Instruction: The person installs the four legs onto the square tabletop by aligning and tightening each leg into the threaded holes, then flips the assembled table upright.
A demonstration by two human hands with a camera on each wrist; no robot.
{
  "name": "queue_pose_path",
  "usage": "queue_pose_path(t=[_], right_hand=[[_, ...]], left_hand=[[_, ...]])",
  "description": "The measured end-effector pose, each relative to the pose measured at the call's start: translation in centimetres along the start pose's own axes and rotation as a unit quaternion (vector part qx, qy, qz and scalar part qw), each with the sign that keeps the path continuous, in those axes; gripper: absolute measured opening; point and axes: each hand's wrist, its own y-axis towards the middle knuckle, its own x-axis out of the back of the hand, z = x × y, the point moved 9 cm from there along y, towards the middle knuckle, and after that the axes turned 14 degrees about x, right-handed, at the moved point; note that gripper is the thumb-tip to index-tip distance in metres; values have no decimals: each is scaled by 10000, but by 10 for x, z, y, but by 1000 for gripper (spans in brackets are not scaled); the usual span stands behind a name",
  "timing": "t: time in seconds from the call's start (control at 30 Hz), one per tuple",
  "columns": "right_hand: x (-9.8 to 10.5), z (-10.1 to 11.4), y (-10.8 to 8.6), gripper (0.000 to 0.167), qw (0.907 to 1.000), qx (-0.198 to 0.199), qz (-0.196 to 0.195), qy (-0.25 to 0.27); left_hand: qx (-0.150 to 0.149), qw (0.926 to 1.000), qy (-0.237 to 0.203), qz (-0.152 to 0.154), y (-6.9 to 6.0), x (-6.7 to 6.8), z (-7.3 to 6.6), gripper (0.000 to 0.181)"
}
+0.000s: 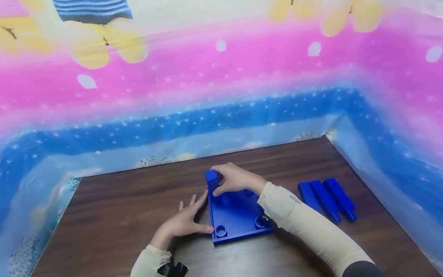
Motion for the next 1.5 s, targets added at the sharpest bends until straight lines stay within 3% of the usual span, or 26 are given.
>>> queue_pose_path(t=[0.13, 0.3, 0.5, 0.83, 1.2, 1.5], right_hand=[[-15, 5, 13, 41, 9995, 42, 256, -156], [-21, 4, 16, 26, 9994, -65, 289, -195], [-13, -1, 12, 26, 9996, -49, 68, -283], [0, -4, 2, 27, 9990, -143, -61, -419], [0, -6, -2, 26, 9983, -443, -148, -363], [-3, -2, 3, 31, 9967, -579, -154, -552]], left_hand=[[71, 9998, -138, -132, -12, 2, 13, 118], [133, 9997, -159, -136, -17, 2, 15, 118], [156, 9998, 34, -108, -9, 5, 10, 117], [-265, 9996, -55, -62, -2, 3, -7, 118], [-222, 9997, 53, 9, -1, 0, -8, 119], [13, 9999, 127, -13, -1, 1, -2, 118]])
